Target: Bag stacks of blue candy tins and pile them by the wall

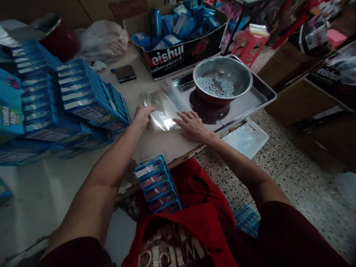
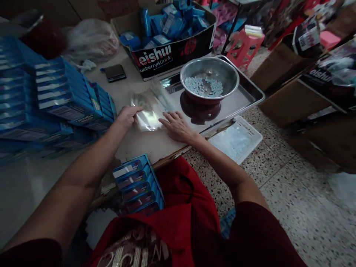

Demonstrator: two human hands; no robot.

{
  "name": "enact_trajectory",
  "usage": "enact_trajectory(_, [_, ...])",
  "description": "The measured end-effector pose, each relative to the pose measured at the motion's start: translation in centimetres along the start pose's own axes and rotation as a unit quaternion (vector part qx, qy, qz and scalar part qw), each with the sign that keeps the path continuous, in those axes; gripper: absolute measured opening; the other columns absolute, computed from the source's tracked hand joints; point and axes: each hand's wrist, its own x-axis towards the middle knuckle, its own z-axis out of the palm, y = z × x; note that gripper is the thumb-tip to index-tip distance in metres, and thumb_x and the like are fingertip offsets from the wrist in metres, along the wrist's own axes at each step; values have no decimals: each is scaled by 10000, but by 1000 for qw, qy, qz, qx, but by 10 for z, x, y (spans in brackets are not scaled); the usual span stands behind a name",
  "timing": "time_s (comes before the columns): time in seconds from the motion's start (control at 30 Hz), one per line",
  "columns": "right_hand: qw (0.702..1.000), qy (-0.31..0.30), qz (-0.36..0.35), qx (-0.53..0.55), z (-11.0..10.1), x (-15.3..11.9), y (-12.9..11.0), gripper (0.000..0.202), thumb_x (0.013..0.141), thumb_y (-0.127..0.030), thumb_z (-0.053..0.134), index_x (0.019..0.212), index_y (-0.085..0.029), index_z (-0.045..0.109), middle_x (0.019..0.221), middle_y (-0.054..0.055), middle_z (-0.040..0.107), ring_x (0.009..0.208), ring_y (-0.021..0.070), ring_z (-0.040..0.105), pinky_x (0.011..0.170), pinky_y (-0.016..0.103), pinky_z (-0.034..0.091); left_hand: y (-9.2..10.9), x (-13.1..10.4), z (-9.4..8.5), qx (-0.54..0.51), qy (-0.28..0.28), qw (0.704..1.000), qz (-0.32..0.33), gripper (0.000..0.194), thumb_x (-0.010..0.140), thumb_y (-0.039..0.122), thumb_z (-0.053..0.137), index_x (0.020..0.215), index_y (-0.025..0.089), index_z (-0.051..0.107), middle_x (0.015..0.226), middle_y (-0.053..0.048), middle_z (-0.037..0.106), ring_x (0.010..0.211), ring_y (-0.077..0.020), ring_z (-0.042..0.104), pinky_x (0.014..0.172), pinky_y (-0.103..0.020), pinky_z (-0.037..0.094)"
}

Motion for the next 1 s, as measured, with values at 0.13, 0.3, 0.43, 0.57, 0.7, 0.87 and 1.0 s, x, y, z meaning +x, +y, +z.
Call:
enact_trajectory(0.13, [997,-67,-9,-42,6,14,-6,401,1083,-166,428,1351,-203,724,1239,136,782,1150,295,602,1096,436,339,3,1,-4,41,10,999,8,277,697,193,906,858,158,684,772,-57,705,857,-255,733,718,-337,588])
enact_trajectory(0.3, [989,-113,97,3,2,38,-7,268,1015,-151,571,1031,-194,835,1010,110,838,909,250,680,1002,425,364,-1,-25,-28,128,92,976,149,869,685,343,1013,1414,142,586,1508,-223,614,1440,-385,561,1151,-467,492])
enact_trajectory(0.43, [976,-103,187,32,-2,53,-2,149,938,-319,770,1005,-206,842,947,85,832,869,244,688,955,418,370,-10,-56,-53,300,-47,870,388,699,696,474,1009,1284,209,738,1485,-155,667,1453,-388,545,1199,-462,440])
enact_trajectory(0.57, [972,-96,210,51,-5,62,2,244,851,-414,895,966,-209,831,895,54,809,843,229,657,951,413,363,-16,-77,-64,382,-178,824,380,328,855,446,896,1070,206,835,1143,-112,815,1118,-322,735,986,-391,530])
enact_trajectory(0.7, [976,-102,190,31,-5,65,-1,279,875,-447,891,986,-200,823,903,78,804,860,242,641,954,426,356,-15,-93,-68,449,-96,750,477,284,1002,335,736,1223,171,809,1277,-181,770,1210,-343,689,1022,-437,501])
enact_trajectory(0.87, [993,-81,83,-20,1,66,-7,155,954,-329,813,1049,-207,804,918,89,809,892,273,657,1009,467,327,-9,-105,-66,535,-101,674,499,181,1007,224,668,948,192,836,1045,-179,763,1132,-373,658,909,-469,473])
enact_trajectory(1.0, [995,-86,39,-14,-7,61,-13,383,913,-496,870,1141,-200,786,1044,94,804,1013,302,660,1063,479,286,-4,-93,-65,530,-97,758,368,126,909,258,792,801,204,830,812,-114,755,879,-318,690,740,-390,421])
